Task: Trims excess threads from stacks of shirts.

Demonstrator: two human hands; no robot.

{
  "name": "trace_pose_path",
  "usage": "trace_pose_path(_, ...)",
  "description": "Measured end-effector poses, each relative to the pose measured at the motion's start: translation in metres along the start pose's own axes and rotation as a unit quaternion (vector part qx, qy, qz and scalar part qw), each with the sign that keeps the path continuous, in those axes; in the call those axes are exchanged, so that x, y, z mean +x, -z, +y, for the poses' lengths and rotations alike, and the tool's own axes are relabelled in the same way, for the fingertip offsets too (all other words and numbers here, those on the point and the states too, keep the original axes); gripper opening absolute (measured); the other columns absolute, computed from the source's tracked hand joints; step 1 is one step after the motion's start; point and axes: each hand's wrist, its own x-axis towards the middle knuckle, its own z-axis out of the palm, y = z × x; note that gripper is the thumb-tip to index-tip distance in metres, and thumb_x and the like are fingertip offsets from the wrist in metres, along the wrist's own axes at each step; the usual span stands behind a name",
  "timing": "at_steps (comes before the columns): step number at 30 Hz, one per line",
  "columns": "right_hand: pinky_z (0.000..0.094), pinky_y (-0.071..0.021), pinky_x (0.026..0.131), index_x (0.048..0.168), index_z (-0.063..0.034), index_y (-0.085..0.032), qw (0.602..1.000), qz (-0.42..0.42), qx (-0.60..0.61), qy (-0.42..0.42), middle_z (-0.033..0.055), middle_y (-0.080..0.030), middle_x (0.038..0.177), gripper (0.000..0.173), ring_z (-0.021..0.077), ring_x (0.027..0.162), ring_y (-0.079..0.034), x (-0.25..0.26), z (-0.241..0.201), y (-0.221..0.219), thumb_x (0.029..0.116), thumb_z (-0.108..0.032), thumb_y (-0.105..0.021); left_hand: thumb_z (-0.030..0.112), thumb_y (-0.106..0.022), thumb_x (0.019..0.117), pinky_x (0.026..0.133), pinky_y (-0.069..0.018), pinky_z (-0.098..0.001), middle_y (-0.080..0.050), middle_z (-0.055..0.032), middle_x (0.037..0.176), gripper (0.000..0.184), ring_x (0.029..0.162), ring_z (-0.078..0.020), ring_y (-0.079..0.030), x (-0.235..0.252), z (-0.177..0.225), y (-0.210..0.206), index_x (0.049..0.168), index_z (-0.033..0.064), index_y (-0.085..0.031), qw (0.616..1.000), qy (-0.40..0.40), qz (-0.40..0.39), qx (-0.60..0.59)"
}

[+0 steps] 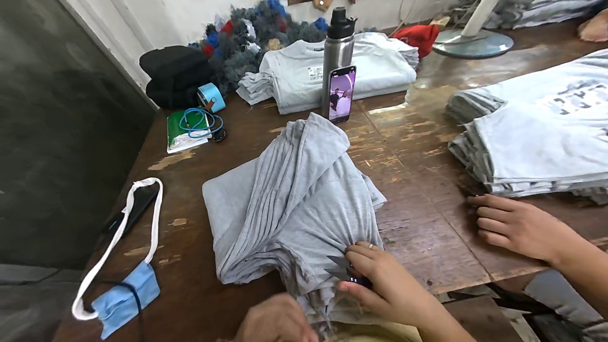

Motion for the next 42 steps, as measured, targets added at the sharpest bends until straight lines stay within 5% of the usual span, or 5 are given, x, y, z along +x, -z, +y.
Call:
trace_pose_path(8, 0.0235, -0.0455, 0.068, 0.083, -0.0096, -0.048, 0.971, 0.121, 0.199, 0.048, 0.0046, -0.048, 0.076, 0.051, 0.0104, 0.072, -0.051, -0.006, -0.007, 0.011, 0.1061, -0.055, -0.044, 0.065, -0.076, 0.0800, 0.089, -0.0467, -0.0201, -0.054, -0.0057, 0.110, 0.069, 0.104, -0.0083, -0.053, 0.029, -0.025, -0.045, 0.131, 0.0186, -0.066, 0.892, 0.097, 0.248, 0.364)
trace_pose_path(23, 0.0198, -0.0440, 0.078, 0.088, -0.0135, -0.052, 0.911, 0.219, 0.343, 0.072, -0.0012, -0.050, 0.080, 0.043, 0.0044, 0.078, -0.052, 0.003, -0.013, 0.015, 0.1058, -0.053, -0.046, 0.057, -0.073, 0.0856, 0.080, -0.0578, -0.0275, -0.073, -0.0093, 0.101, 0.068, 0.091, -0.0106, -0.068, 0.061, -0.009, -0.030, 0.130, 0.0052, -0.069, 0.917, 0.101, 0.132, 0.364)
trace_pose_path(27, 0.0185, -0.0438, 0.075, 0.087, -0.0128, -0.052, 0.911, 0.231, 0.336, 0.070, -0.0009, -0.050, 0.081, 0.044, 0.0036, 0.078, -0.052, 0.001, -0.009, 0.011, 0.1058, -0.052, -0.047, 0.007, -0.062, 0.0849, 0.086, -0.0559, -0.0197, -0.076, -0.0040, 0.105, 0.036, 0.096, -0.0032, -0.070, 0.060, -0.021, -0.037, 0.118, 0.0031, -0.074, 0.923, 0.051, 0.230, 0.304)
trace_pose_path(33, 0.0264, -0.0469, 0.086, 0.101, 0.0196, -0.056, 0.948, 0.027, 0.219, -0.230, 0.0292, -0.058, 0.101, 0.037, 0.0205, 0.092, -0.056, 0.013, -0.033, 0.051, 0.1012, -0.017, -0.051, 0.021, -0.032, 0.1103, 0.105, -0.0491, -0.0444, -0.032, 0.0032, 0.163, 0.064, 0.141, -0.0195, -0.048, 0.062, -0.003, 0.012, 0.156, 0.0287, 0.012, 0.860, -0.008, 0.495, -0.126)
trace_pose_path(42, 0.0332, -0.0549, 0.080, 0.105, -0.0006, -0.063, 0.974, 0.117, 0.192, -0.007, 0.0112, -0.066, 0.092, 0.043, 0.0177, 0.086, -0.063, -0.020, 0.003, -0.012, 0.0886, -0.038, -0.078, 0.060, -0.057, 0.0964, 0.106, -0.0439, -0.0366, -0.065, -0.0072, 0.126, 0.055, 0.124, -0.0181, -0.055, 0.030, -0.039, -0.039, 0.131, 0.0187, -0.066, 0.920, 0.030, 0.130, 0.368)
